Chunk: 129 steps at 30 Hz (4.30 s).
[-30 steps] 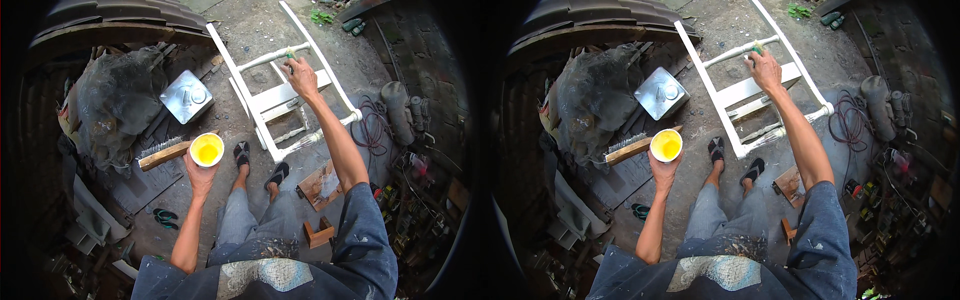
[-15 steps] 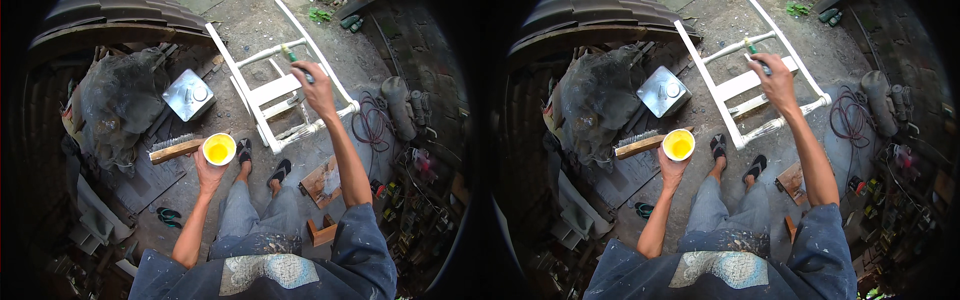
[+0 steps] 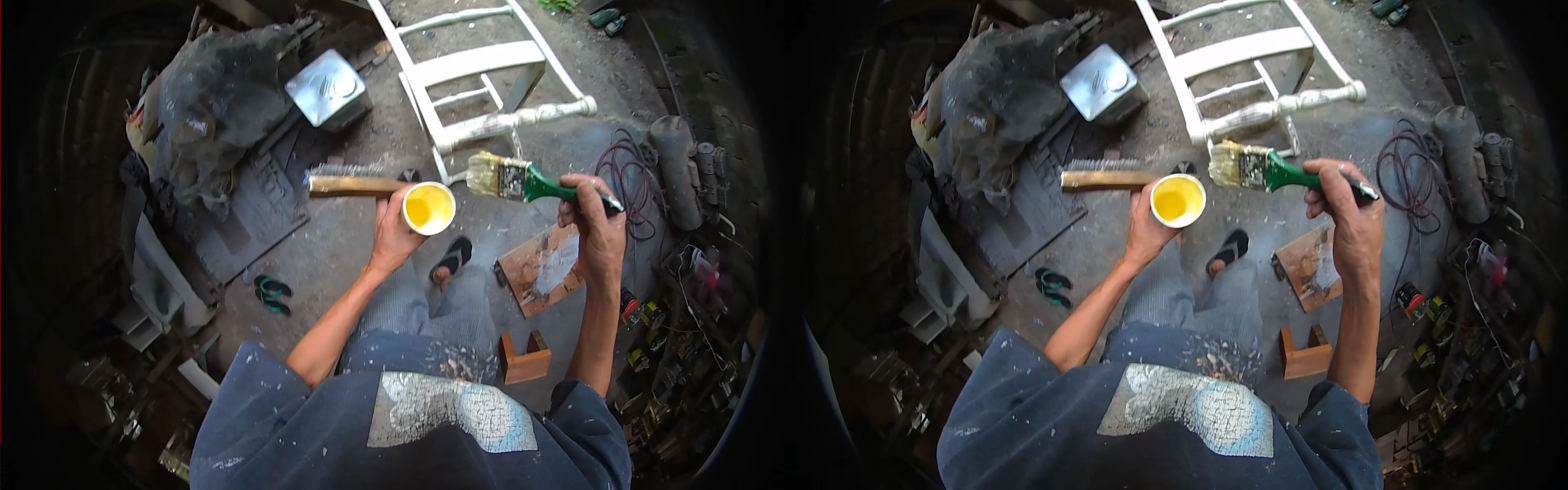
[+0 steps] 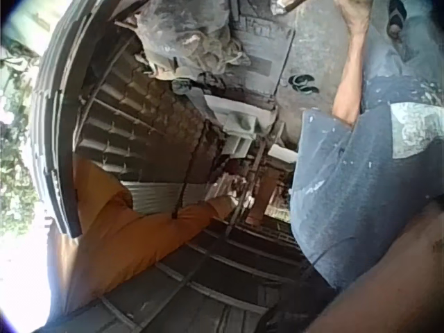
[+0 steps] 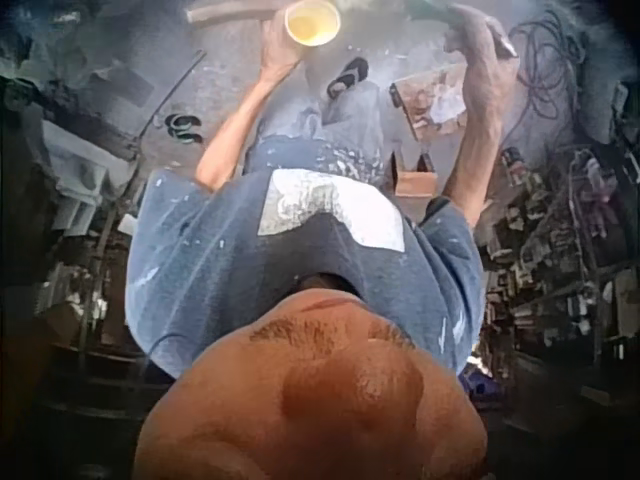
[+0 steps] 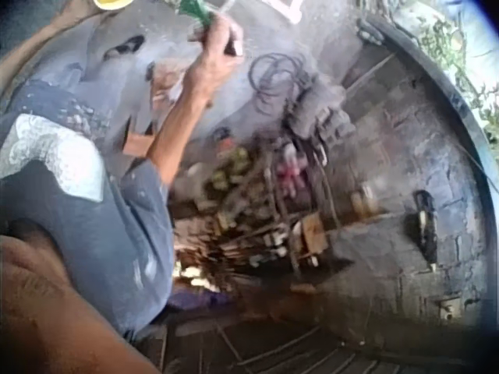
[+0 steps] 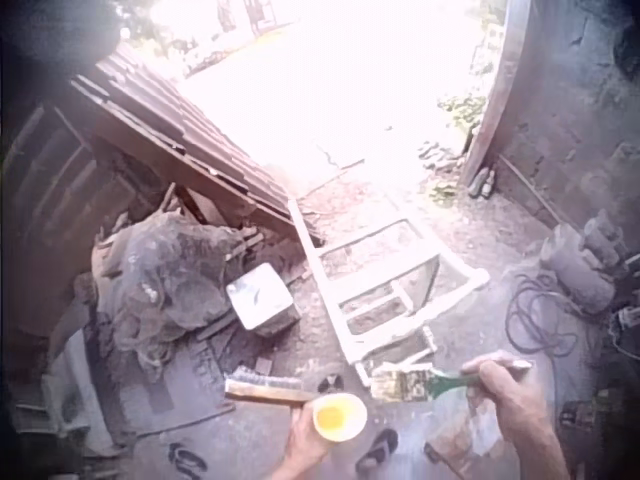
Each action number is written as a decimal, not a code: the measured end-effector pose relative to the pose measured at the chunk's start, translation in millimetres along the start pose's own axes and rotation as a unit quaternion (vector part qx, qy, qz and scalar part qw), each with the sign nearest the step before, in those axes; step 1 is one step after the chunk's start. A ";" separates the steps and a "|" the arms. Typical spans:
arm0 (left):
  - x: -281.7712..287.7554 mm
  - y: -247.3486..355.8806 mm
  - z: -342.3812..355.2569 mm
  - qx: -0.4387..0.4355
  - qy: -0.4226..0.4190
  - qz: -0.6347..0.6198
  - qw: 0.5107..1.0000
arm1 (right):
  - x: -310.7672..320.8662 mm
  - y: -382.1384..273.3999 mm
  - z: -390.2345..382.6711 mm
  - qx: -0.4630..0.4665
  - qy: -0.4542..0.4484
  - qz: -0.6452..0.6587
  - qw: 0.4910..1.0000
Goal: Applying paint and scrubbing an old chair to refinish it.
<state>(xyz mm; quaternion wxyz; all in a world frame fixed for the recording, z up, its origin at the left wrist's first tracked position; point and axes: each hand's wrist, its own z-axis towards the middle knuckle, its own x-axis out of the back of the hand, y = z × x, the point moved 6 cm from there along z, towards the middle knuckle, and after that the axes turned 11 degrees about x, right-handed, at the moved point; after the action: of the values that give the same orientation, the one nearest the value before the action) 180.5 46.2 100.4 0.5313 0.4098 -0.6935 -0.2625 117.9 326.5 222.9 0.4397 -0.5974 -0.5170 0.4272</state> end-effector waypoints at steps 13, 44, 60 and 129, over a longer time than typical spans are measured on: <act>-82.0 20.6 -73.8 -0.048 0.000 0.007 0.999 | -21.7 31.9 -80.1 0.160 -0.201 -0.261 0.931; -132.8 -102.9 3.1 -0.015 0.081 0.006 0.997 | 62.2 226.3 -34.1 -0.128 0.045 0.053 0.989; -200.5 -201.2 82.0 0.036 0.153 -0.079 0.984 | 52.1 384.1 70.7 -0.137 0.037 0.423 0.895; -174.5 -328.6 61.7 0.076 0.284 -0.256 0.921 | -11.2 573.3 332.5 0.212 0.048 -0.482 0.849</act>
<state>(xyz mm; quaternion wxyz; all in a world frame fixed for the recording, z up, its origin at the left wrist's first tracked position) 234.3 16.7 -271.7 0.5875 0.6702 -0.4027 -0.2085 -65.5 297.9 -413.5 0.7304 -0.1856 -0.6152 0.2315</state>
